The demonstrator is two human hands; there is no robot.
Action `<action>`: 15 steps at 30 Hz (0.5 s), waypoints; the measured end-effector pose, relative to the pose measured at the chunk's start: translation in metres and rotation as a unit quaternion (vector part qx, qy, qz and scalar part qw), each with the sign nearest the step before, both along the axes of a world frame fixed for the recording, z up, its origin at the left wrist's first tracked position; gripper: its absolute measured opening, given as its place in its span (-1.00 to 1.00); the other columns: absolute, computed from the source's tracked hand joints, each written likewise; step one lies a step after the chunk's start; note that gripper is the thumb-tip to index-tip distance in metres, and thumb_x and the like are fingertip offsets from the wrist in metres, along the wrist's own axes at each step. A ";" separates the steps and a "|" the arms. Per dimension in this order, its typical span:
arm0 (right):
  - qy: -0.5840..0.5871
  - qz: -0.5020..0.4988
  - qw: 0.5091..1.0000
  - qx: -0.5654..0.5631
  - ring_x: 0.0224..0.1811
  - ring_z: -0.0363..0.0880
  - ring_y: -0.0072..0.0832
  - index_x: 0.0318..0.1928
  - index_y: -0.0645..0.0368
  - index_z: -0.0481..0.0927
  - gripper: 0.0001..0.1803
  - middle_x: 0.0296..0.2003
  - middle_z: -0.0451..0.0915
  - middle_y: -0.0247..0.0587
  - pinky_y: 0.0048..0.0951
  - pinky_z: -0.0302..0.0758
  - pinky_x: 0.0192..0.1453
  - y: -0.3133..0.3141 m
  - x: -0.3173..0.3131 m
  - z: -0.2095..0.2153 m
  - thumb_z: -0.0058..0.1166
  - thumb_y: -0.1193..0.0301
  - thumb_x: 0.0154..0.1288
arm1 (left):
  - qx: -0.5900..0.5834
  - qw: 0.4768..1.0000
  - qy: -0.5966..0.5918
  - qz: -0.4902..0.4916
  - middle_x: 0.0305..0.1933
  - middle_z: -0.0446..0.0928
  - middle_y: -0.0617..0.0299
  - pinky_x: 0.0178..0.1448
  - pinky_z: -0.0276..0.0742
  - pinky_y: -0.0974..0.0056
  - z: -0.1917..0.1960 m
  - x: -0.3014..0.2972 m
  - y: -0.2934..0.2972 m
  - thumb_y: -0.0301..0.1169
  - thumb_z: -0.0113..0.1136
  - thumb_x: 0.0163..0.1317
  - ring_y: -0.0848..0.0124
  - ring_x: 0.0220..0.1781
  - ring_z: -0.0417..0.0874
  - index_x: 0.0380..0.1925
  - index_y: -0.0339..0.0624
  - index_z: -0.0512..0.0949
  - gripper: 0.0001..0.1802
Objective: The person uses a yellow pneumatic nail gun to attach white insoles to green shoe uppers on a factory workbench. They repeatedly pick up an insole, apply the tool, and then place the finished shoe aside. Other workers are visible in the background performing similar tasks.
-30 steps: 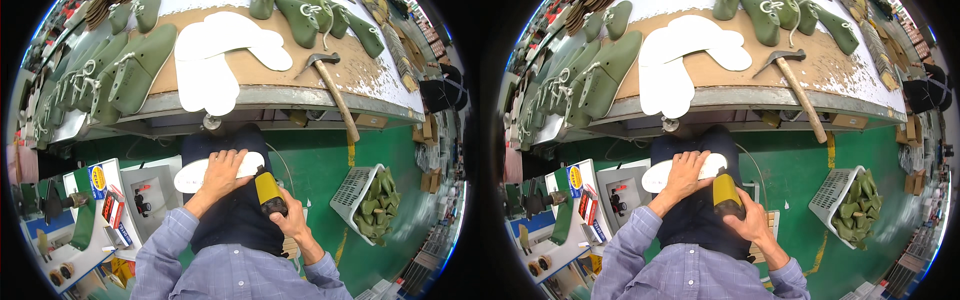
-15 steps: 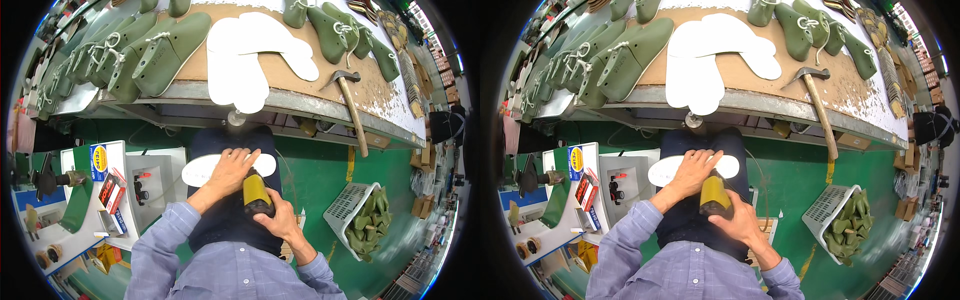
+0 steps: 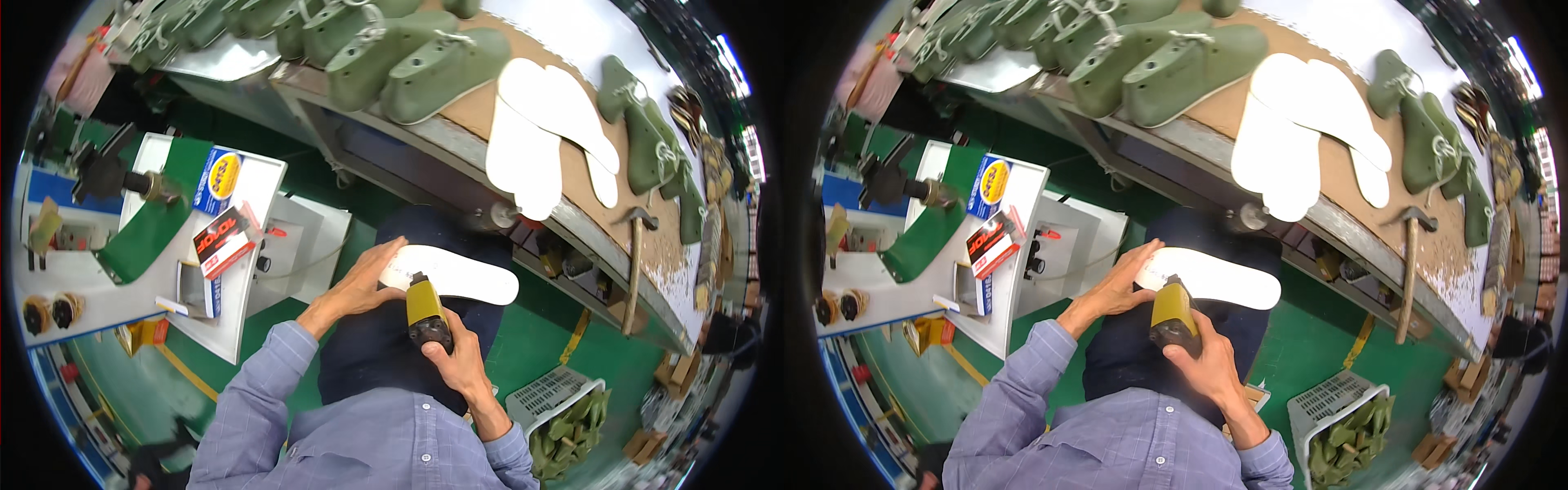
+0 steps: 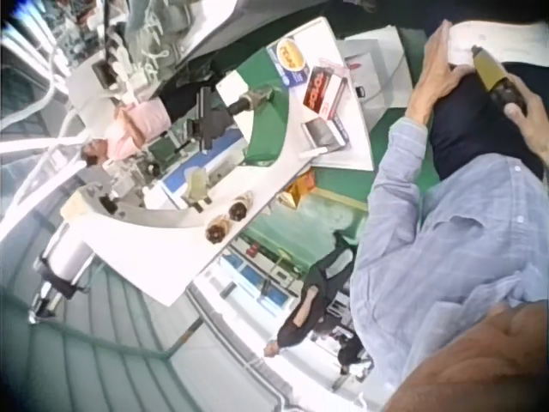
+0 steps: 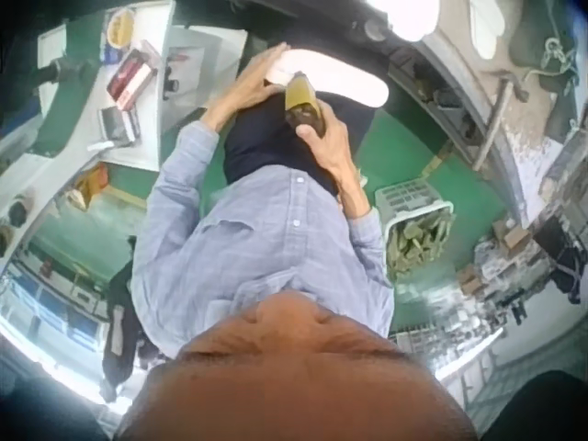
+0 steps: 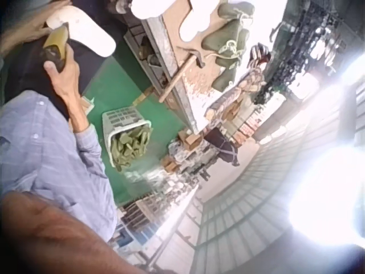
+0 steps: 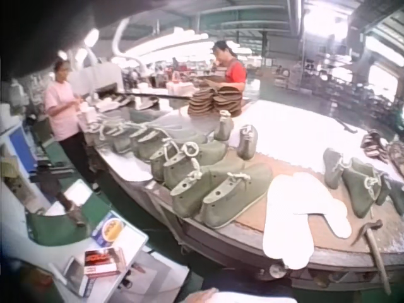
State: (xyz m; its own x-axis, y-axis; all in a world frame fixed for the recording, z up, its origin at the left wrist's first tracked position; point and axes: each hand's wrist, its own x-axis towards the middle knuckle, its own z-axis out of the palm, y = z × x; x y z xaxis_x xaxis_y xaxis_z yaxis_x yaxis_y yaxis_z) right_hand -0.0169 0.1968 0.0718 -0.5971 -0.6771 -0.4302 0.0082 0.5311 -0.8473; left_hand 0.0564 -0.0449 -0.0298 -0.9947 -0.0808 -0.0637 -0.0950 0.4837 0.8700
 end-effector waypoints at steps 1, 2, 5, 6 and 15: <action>0.005 0.006 1.000 0.004 0.05 0.74 0.15 0.38 0.36 0.38 -0.10 -0.04 0.72 0.28 -0.10 0.61 0.18 -0.002 0.002 -0.001 0.39 0.03 0.19 | 0.008 1.000 0.002 0.002 0.61 0.22 -0.05 0.68 0.13 -0.01 -0.001 0.000 0.000 -0.47 0.52 0.11 -0.06 0.63 0.18 0.62 -0.19 0.00 0.14; 0.010 0.010 1.000 0.008 0.05 0.74 0.15 0.38 0.35 0.38 -0.10 -0.05 0.72 0.27 -0.10 0.61 0.18 -0.004 0.004 -0.003 0.39 0.04 0.18 | 0.016 1.000 0.004 0.003 0.61 0.22 -0.05 0.68 0.13 -0.01 -0.002 0.001 0.000 -0.48 0.51 0.12 -0.06 0.63 0.19 0.62 -0.19 0.00 0.14; 0.028 0.019 0.999 0.027 0.03 0.73 0.16 0.37 0.33 0.40 -0.10 -0.05 0.72 0.27 -0.09 0.62 0.17 -0.011 0.007 -0.004 0.42 0.06 0.16 | 0.016 1.000 0.023 0.007 0.59 0.25 -0.08 0.67 0.14 -0.01 -0.004 0.002 -0.001 -0.49 0.50 0.12 -0.07 0.60 0.23 0.61 -0.20 0.00 0.13; 0.035 0.021 0.999 0.034 0.03 0.73 0.16 0.37 0.32 0.40 -0.11 -0.05 0.72 0.27 -0.09 0.62 0.16 -0.012 0.008 -0.003 0.43 0.06 0.15 | 0.012 0.999 0.032 0.007 0.58 0.26 -0.09 0.66 0.15 -0.01 -0.004 0.002 -0.001 -0.49 0.50 0.12 -0.08 0.59 0.24 0.61 -0.21 0.00 0.13; 0.107 0.131 0.982 0.086 0.03 0.77 -0.01 0.28 0.31 0.55 0.04 -0.05 0.75 0.13 -0.17 0.64 0.14 0.047 0.001 0.013 0.48 -0.25 -0.02 | -0.116 0.990 0.035 -0.069 0.41 0.38 -0.18 0.59 0.17 -0.13 0.026 -0.018 -0.005 -0.28 0.57 0.04 -0.13 0.45 0.37 0.54 -0.26 0.16 0.10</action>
